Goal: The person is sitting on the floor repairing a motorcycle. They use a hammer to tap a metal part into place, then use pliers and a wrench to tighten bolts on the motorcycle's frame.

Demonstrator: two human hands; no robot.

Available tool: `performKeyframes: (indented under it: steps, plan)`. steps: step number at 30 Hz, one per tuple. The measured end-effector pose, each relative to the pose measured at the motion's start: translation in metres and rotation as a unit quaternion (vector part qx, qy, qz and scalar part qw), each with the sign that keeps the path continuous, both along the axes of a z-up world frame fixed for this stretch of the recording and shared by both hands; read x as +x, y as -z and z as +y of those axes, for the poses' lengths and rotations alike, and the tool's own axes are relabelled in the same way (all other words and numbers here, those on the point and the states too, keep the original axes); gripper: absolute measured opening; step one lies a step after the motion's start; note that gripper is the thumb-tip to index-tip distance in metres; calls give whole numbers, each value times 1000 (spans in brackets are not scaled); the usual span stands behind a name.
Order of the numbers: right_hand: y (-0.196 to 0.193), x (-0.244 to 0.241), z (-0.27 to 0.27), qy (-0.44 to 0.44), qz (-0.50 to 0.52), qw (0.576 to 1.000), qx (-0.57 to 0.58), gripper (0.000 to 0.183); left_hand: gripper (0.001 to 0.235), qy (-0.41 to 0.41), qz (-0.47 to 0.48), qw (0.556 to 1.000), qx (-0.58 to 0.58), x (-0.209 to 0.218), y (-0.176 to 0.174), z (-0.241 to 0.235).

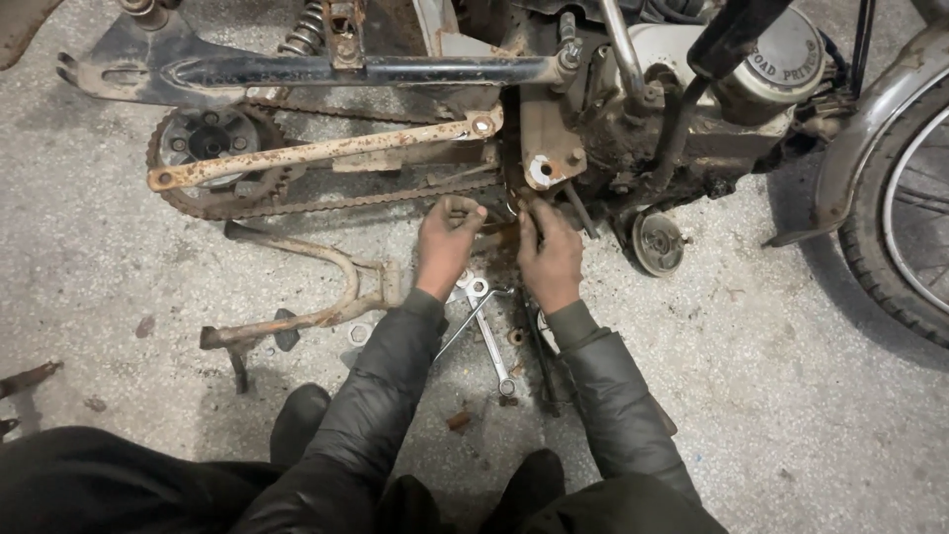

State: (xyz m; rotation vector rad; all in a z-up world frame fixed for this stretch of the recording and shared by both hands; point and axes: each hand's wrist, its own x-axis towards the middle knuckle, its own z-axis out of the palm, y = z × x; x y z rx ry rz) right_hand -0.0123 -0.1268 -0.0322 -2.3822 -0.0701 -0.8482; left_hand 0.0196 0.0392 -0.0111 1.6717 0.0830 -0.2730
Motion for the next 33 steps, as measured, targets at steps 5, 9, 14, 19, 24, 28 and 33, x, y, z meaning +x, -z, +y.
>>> performKeyframes:
  steps: [5,9,14,19,24,28,33]
  plan:
    - [-2,-3,-6,-49,20,998,43,13,26,-30,21,999,-6,-4,-12,1]
    - [-23,-7,-13,-92,54,994,29,20,25,-46,19,999,-15,-3,-15,2]
    - [-41,-19,-19,-115,71,991,-5,26,26,-50,23,997,-45,-5,-21,-7]
    - [-26,-19,-32,-125,67,990,-11,30,29,-47,26,996,-67,-14,-46,-8]
    - [-40,-26,-22,-128,95,982,102,36,25,-37,4,997,-73,0,-14,-1]
    - [-8,-23,-31,-105,103,984,101,30,25,-46,13,997,-60,1,-19,4]
    - [27,-57,-58,41,155,972,174,21,22,-54,30,997,-53,5,-21,4]
